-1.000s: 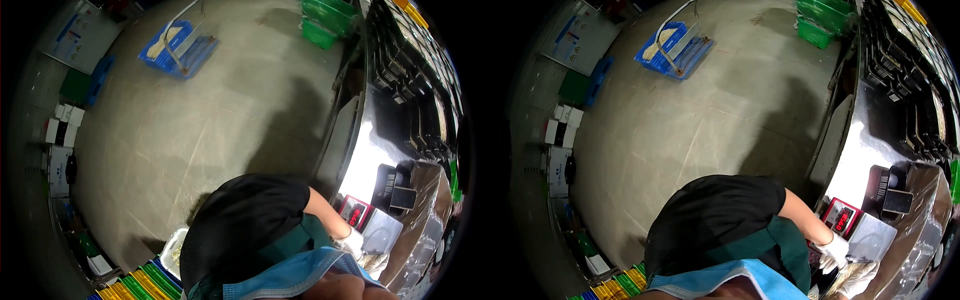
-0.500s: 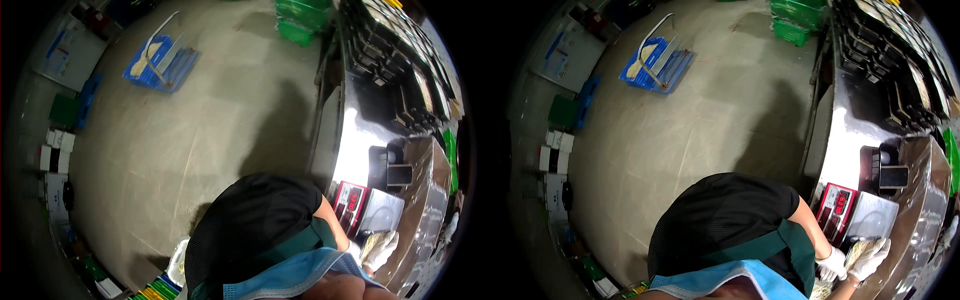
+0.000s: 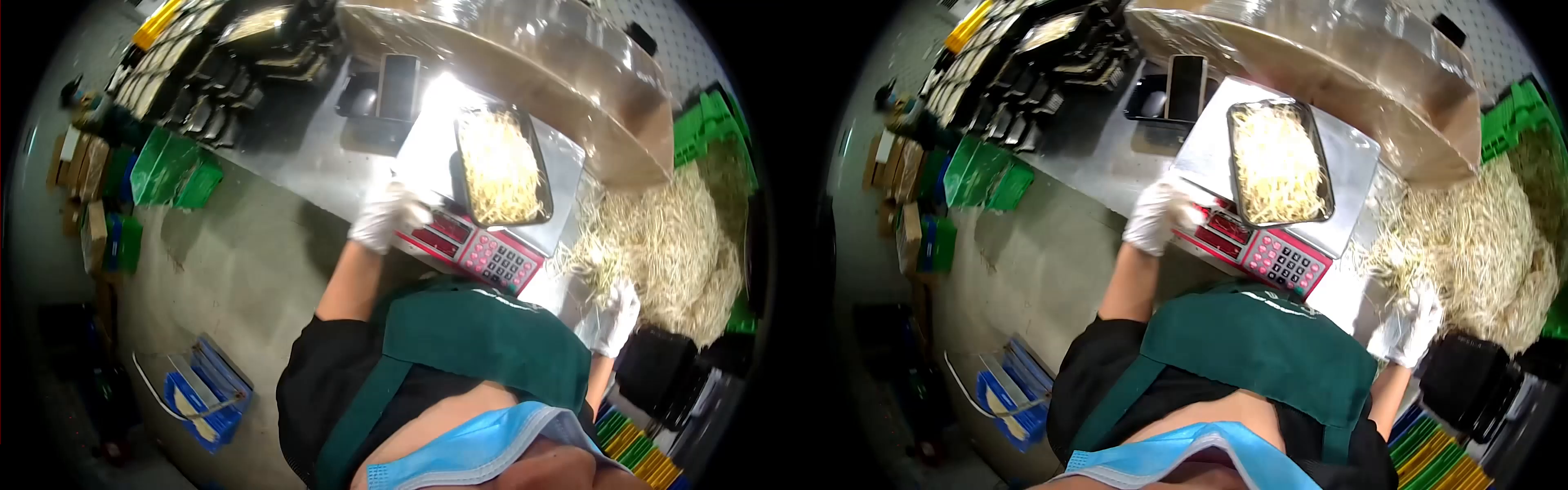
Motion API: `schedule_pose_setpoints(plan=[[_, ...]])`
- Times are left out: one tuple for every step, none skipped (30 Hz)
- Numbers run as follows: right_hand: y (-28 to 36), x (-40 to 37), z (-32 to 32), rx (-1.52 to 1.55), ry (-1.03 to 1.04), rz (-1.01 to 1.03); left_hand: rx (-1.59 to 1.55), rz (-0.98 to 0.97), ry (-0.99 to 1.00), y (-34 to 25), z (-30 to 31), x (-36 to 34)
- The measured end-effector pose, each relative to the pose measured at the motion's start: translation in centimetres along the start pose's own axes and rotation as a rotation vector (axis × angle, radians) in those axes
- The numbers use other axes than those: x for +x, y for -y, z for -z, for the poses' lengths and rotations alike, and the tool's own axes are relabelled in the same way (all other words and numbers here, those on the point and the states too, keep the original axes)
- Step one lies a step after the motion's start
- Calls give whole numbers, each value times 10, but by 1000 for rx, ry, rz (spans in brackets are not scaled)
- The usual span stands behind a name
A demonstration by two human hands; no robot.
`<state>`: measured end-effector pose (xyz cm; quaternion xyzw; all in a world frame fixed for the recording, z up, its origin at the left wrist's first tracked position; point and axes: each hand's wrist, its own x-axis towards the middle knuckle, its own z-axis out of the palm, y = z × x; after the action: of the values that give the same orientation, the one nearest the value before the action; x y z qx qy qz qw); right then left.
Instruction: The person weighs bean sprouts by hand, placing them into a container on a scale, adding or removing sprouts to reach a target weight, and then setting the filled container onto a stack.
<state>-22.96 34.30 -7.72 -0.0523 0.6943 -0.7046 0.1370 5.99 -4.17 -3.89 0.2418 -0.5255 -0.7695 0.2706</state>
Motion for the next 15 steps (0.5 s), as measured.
schedule_pose_setpoints(plan=[[-23, -13, 23, 94, -98, -54, -65, 41, -77, -8, 15, -13], [-24, -25, 28, 104, -93, -73, -16, 66, -196, -6, 31, -19], [-20, -35, 29, 114, -77, -86, 9, 61, -204, -11, 38, -27], [-13, -39, 22, 107, -77, -93, 83, 17, -148, -12, 35, -28], [-3, -40, 8, 69, -70, -71, 153, -25, -100, -15, 29, -29], [9, -40, -10, 27, -55, -53, 35, 9, 133, -13, 15, -26], [27, -41, -41, 4, -32, -6, -86, 40, 355, -9, -9, -22], [42, -37, -65, -41, 38, -15, -49, 326, 325, -5, -38, -25], [50, -35, -86, -81, 108, -22, 315, 371, 376, -26, -68, -22], [52, -36, -103, -95, 177, 10, 190, 405, 275, -18, -81, -15], [55, -39, -119, -99, 239, 56, 71, 421, 184, -13, -89, -4], [65, -46, -137, -215, 317, 159, 3, 431, 191, -11, -91, 7], [61, -49, -144, -160, 371, 202, -70, 437, 197, -12, -89, 16], [58, -47, -143, -220, 408, 189, -90, 381, 248, -8, -81, 21], [56, -43, -143, -277, 452, 178, 2, 338, 246, 1, -71, 30]])
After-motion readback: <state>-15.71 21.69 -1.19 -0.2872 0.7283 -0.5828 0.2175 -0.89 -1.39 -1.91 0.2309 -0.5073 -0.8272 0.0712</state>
